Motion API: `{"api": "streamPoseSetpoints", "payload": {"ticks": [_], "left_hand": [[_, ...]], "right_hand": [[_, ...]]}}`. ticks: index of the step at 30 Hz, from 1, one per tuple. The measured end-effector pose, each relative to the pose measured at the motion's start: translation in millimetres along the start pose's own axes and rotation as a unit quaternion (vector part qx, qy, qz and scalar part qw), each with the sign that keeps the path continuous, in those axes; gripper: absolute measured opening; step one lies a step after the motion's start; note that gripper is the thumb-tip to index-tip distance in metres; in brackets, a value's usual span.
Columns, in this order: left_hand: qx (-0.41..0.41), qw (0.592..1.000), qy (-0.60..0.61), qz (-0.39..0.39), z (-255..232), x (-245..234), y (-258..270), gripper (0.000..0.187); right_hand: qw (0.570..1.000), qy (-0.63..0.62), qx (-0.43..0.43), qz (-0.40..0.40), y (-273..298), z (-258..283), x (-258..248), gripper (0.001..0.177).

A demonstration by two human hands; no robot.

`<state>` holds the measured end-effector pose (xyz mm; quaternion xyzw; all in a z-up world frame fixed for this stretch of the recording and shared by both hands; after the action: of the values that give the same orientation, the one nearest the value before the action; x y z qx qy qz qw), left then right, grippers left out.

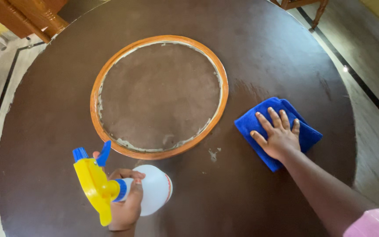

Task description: The person sprays a cleaning solution onto a round wooden table and wipes the surface with a blue cloth. The person repeatedly sprays and wipes different sections of the table, moving around the perimeter.

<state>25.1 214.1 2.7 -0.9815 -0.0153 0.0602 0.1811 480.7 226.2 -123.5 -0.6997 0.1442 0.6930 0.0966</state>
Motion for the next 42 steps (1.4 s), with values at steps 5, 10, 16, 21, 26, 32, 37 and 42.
{"api": "streamPoseSetpoints", "payload": {"ticks": [5,10,16,21,26,32,37,42], "left_hand": [[0.079,0.997,-0.02,0.003,-16,6,2,0.072],[-0.011,0.999,-0.036,0.014,12,-6,0,0.014],[-0.011,0.999,0.015,0.04,16,0,4,0.019],[-0.009,0.996,0.069,0.058,6,6,17,0.029],[0.044,0.994,0.043,0.094,-26,-4,44,0.051],[0.032,0.99,0.038,0.133,-53,-24,75,0.07],[0.057,0.987,0.033,0.146,-59,-40,96,0.075],[0.039,0.988,0.03,0.149,-63,-52,114,0.081]], "right_hand": [[0.999,-0.025,0.041,-0.003,-13,11,-3,0.077],[0.999,-0.009,0.034,0.007,12,31,-5,0.079],[0.999,-0.008,-0.034,0.022,93,99,-13,0.078],[0.993,-0.038,-0.094,0.053,172,151,-15,0.077],[0.993,-0.029,-0.11,0.037,222,177,-11,0.075],[0.994,-0.029,-0.098,0.032,274,190,-5,0.075],[0.993,-0.039,-0.106,0.017,322,199,-2,0.079],[0.984,-0.069,-0.158,-0.046,365,206,-1,0.075]]}}
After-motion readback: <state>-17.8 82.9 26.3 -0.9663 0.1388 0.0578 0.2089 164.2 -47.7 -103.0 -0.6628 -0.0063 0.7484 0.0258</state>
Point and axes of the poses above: each hand's wrist, its own y-axis away from the middle knuckle, its own x-axis out of the palm, z = x × y, the point moved 5 cm from there along -y, towards the middle knuckle, and after that the axes turned 4 degrees about y, right-handed, at the moved point
